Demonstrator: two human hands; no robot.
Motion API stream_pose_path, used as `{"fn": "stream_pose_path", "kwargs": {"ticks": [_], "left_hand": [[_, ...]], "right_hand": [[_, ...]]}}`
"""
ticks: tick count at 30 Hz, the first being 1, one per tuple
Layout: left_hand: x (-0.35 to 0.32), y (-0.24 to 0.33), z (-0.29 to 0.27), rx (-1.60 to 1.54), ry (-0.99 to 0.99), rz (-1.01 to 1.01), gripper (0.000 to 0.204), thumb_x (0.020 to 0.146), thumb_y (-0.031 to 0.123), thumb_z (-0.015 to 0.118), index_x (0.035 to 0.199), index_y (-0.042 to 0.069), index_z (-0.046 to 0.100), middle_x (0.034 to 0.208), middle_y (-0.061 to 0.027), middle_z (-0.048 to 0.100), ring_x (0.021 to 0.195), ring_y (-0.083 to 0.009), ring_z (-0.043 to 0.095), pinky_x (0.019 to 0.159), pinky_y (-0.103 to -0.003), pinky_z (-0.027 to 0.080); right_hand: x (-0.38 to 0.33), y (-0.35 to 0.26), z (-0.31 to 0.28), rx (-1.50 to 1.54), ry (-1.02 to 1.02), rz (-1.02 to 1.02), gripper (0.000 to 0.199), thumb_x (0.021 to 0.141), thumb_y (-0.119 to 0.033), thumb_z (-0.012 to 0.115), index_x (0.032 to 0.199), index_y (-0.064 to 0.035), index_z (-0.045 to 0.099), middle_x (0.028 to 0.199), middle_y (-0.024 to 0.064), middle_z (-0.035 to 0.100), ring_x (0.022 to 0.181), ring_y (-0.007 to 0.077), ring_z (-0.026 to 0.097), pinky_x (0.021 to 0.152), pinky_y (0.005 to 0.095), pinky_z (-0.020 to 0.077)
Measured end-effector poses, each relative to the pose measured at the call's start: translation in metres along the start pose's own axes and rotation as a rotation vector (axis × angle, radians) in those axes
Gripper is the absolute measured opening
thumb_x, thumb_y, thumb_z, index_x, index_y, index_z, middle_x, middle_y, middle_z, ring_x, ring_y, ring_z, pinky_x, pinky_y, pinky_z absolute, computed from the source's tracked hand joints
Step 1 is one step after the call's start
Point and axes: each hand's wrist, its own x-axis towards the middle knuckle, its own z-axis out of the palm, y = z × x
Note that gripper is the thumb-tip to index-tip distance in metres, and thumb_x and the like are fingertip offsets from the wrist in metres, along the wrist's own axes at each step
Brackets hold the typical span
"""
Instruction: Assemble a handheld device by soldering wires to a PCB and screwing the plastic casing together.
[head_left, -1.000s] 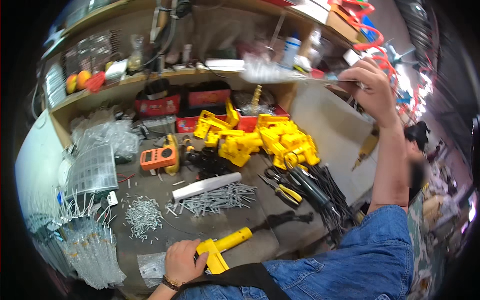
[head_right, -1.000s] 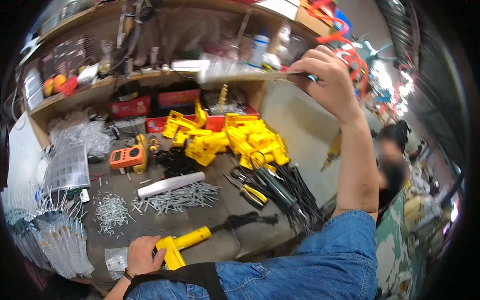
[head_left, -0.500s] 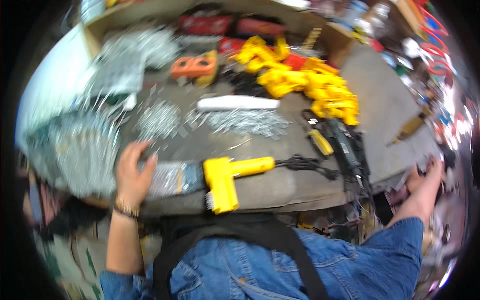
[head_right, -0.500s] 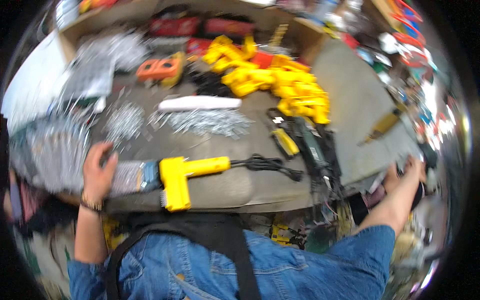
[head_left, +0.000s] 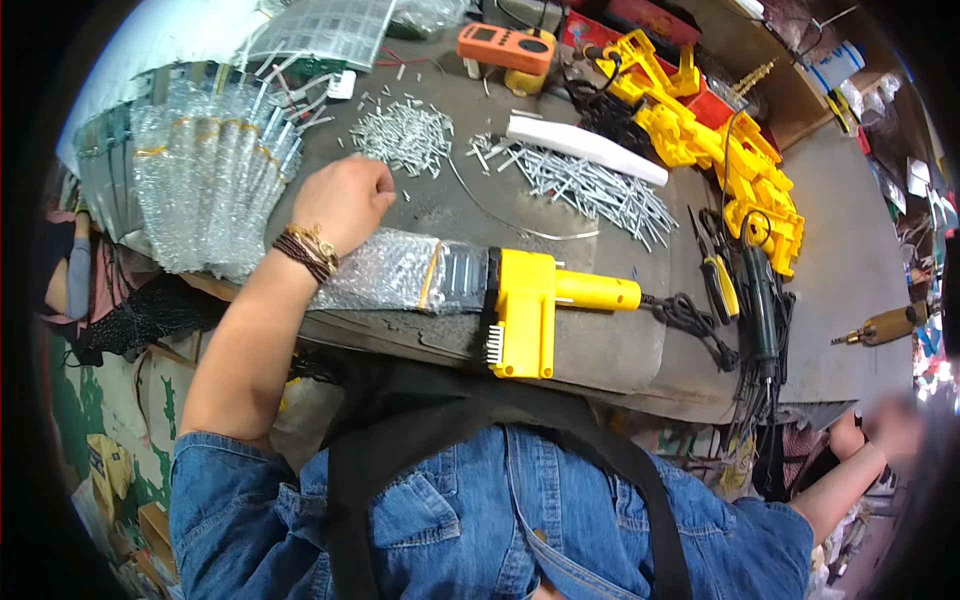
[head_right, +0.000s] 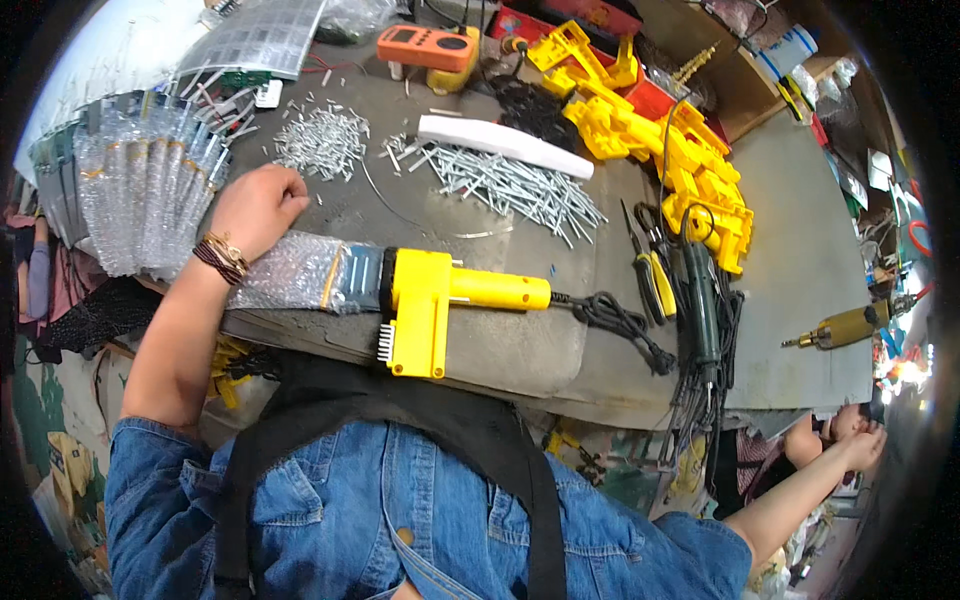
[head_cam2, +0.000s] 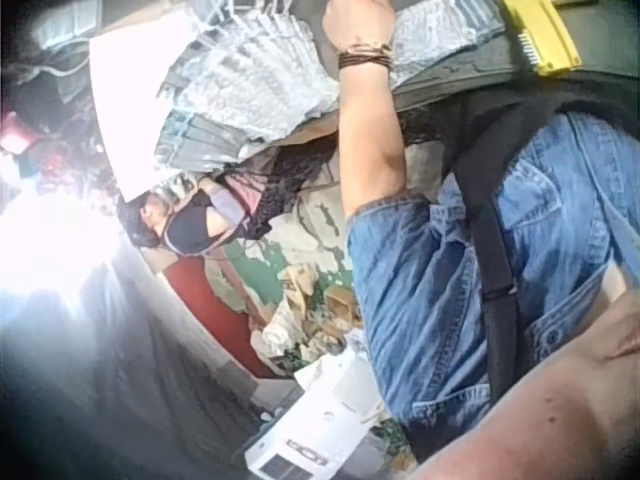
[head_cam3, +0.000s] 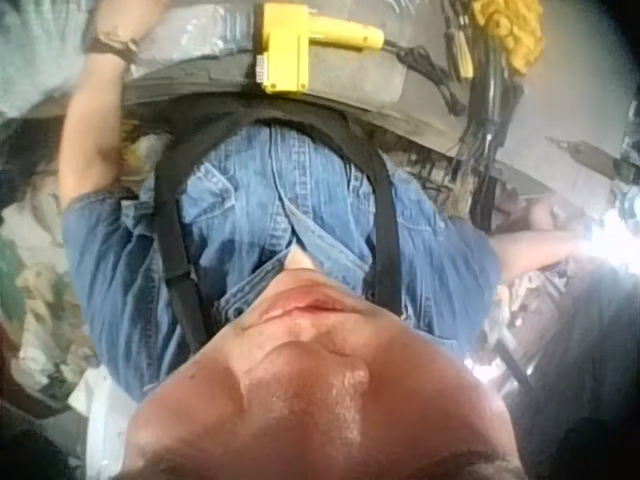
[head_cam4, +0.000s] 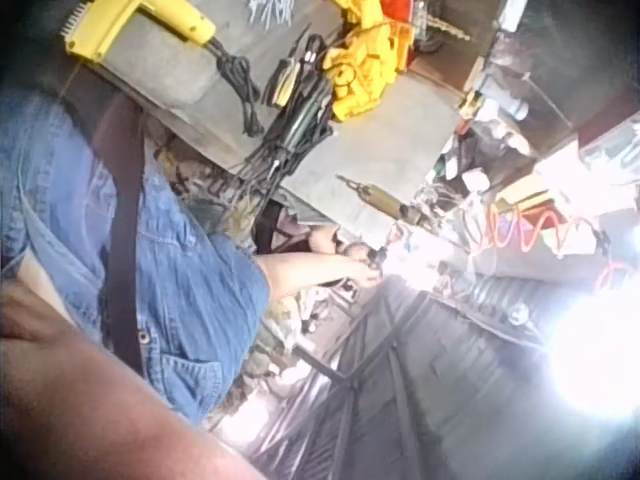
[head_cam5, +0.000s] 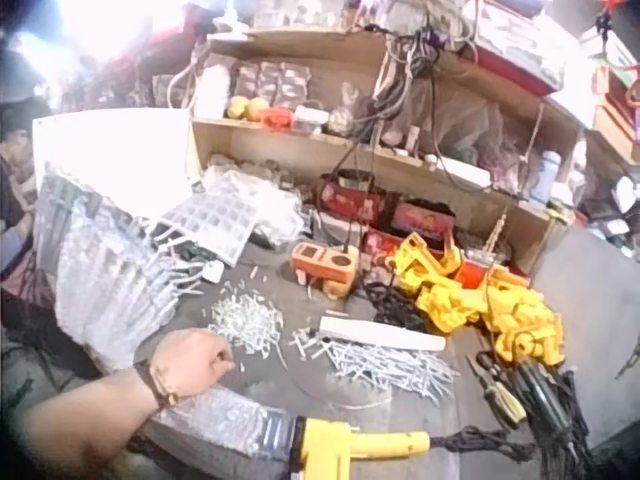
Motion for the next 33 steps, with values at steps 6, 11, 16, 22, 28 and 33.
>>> {"fn": "stream_pose_path", "kwargs": {"ticks": [6,11,16,22,28,33], "left_hand": [[-0.012,0.026,-0.005,-0.244,0.126,0.267,0.007,0.085,0.009,0.063,0.09,0.004,0.061,0.086,-0.0137,0.063,0.085,-0.0348,0.062,0.075,-0.043,0.049],[-0.078,0.088,0.007,-0.495,0.115,0.827,0.016,0.073,0.015,0.075,0.083,0.007,0.064,0.085,-0.0059,0.063,0.083,-0.0251,0.062,0.074,-0.038,0.049],[-0.086,0.097,0.011,-0.393,0.129,0.86,0.02,0.07,0.02,0.075,0.082,0.009,0.064,0.088,-0.003,0.062,0.084,-0.022,0.061,0.075,-0.035,0.048],[-0.089,0.087,0.025,-0.429,0.283,0.877,0.022,0.067,0.022,0.076,0.084,0.012,0.067,0.089,-0.0014,0.063,0.082,-0.0205,0.061,0.071,-0.034,0.049],[-0.079,0.073,0.019,-0.318,0.325,0.882,0.02,0.069,0.02,0.074,0.088,0.013,0.07,0.09,-0.0017,0.065,0.082,-0.0193,0.063,0.07,-0.034,0.05],[-0.014,0.001,-0.002,-0.064,0.269,0.223,0.019,0.083,0.017,0.069,0.095,0.003,0.067,0.094,-0.0139,0.066,0.093,-0.0337,0.062,0.082,-0.041,0.049]], "right_hand": [[0.111,-0.131,-0.003,0.107,0.26,-0.098,0.027,0.091,-0.006,0.053,0.113,0.0049,0.064,0.11,0.0189,0.066,0.093,0.0248,0.067,0.08,0.035,0.0547],[0.249,-0.428,0.154,0.645,-0.127,-0.354,0.019,0.082,-0.003,0.067,0.101,-0.0011,0.068,0.108,0.0134,0.068,0.101,0.0264,0.065,0.089,0.0355,0.0502],[0.297,-0.534,0.272,0.958,-0.585,-0.218,0.024,0.087,-0.023,0.066,0.101,-0.004,0.069,0.091,0.0148,0.071,0.085,0.03,0.068,0.078,0.0374,0.0527],[0.333,-0.624,0.303,0.496,-0.763,-0.132,0.032,0.088,-0.033,0.065,0.102,-0.0047,0.07,0.091,0.0167,0.071,0.086,0.0331,0.068,0.079,0.0401,0.0535],[0.342,-0.633,0.293,0.346,-0.922,-0.345,0.027,0.088,-0.028,0.062,0.094,-0.0028,0.071,0.094,0.0188,0.07,0.096,0.0364,0.067,0.086,0.0433,0.0534],[0.316,-0.544,0.247,0.772,-0.615,-0.122,0.019,0.081,-0.016,0.069,0.09,-0.0006,0.062,0.078,0.0125,0.066,0.071,0.0205,0.063,0.066,0.0324,0.0505]]}}
